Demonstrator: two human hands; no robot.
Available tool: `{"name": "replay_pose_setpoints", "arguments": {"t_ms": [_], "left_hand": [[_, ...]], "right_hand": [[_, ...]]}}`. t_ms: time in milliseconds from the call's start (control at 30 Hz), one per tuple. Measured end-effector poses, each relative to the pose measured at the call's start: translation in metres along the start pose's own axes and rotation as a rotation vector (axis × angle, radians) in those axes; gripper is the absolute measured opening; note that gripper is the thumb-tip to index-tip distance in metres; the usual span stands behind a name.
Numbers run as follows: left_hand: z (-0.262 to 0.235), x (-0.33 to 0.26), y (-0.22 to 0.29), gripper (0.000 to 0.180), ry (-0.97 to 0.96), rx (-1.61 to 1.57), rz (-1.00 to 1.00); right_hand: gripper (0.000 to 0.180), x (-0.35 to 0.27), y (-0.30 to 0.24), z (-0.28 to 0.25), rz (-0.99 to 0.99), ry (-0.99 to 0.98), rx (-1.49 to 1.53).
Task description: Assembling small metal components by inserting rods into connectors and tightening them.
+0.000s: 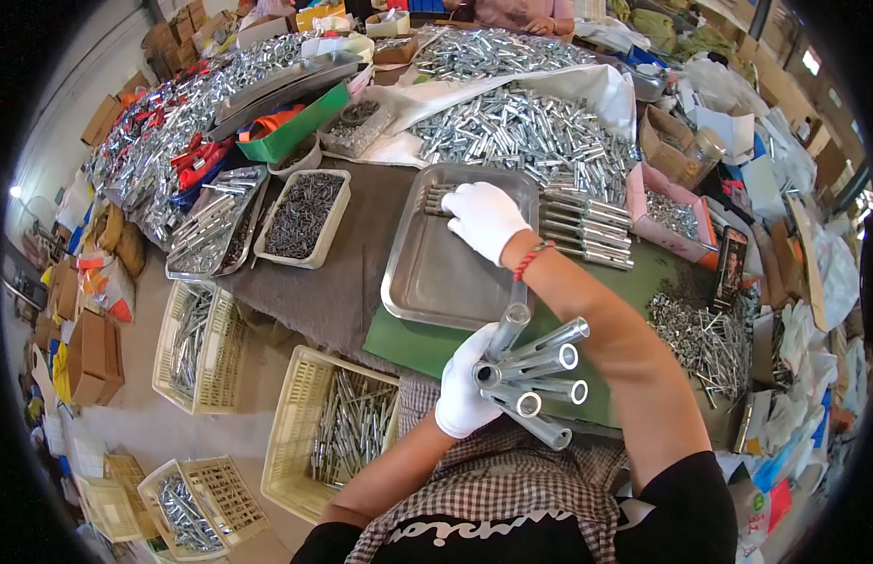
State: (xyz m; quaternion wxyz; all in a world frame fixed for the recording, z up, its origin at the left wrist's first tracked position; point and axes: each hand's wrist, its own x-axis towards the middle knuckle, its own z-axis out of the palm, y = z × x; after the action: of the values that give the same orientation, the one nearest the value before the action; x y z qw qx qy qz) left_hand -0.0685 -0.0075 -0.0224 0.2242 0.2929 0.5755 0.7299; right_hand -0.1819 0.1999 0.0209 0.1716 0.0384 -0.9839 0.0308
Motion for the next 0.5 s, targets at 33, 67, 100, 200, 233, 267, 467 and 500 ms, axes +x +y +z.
{"name": "replay_pose_setpoints", "arguments": {"t_ms": [33, 67, 100, 200, 233, 267, 467, 500], "left_hand": [[0.001, 0.001, 0.003, 0.053, -0.008, 0.001, 0.001], [0.003, 0.002, 0.010, 0.049, 0.015, 0.038, 0.135], [0.004, 0.003, 0.013, 0.044, 0.034, 0.073, 0.269], [0.007, -0.001, 0.005, 0.032, 0.096, -0.171, 0.025], [0.007, 0.000, 0.000, 0.032, 0.082, -0.171, 0.024], [0.004, 0.004, -0.002, 0.031, 0.110, -0.581, -0.199], [0.002, 0.005, -0.006, 0.026, 0.248, -1.182, -0.495], [0.004, 0.005, -0.006, 0.029, 0.290, -1.257, -0.511]], "right_hand": [[0.013, 0.002, 0.000, 0.002, 0.006, 0.003, -0.003], [0.013, 0.003, -0.002, 0.007, 0.039, 0.019, -0.004], [0.012, 0.005, -0.002, 0.011, 0.074, 0.036, -0.006], [0.013, 0.008, 0.001, 0.013, 0.093, 0.016, 0.075], [0.013, 0.006, 0.003, 0.011, 0.106, 0.020, 0.070], [0.013, 0.006, 0.002, 0.006, 0.099, 0.013, 0.151], [0.033, -0.038, -0.008, -0.089, 0.284, 0.290, 0.850], [0.033, -0.053, -0.010, -0.113, 0.338, 0.341, 1.072]]}}
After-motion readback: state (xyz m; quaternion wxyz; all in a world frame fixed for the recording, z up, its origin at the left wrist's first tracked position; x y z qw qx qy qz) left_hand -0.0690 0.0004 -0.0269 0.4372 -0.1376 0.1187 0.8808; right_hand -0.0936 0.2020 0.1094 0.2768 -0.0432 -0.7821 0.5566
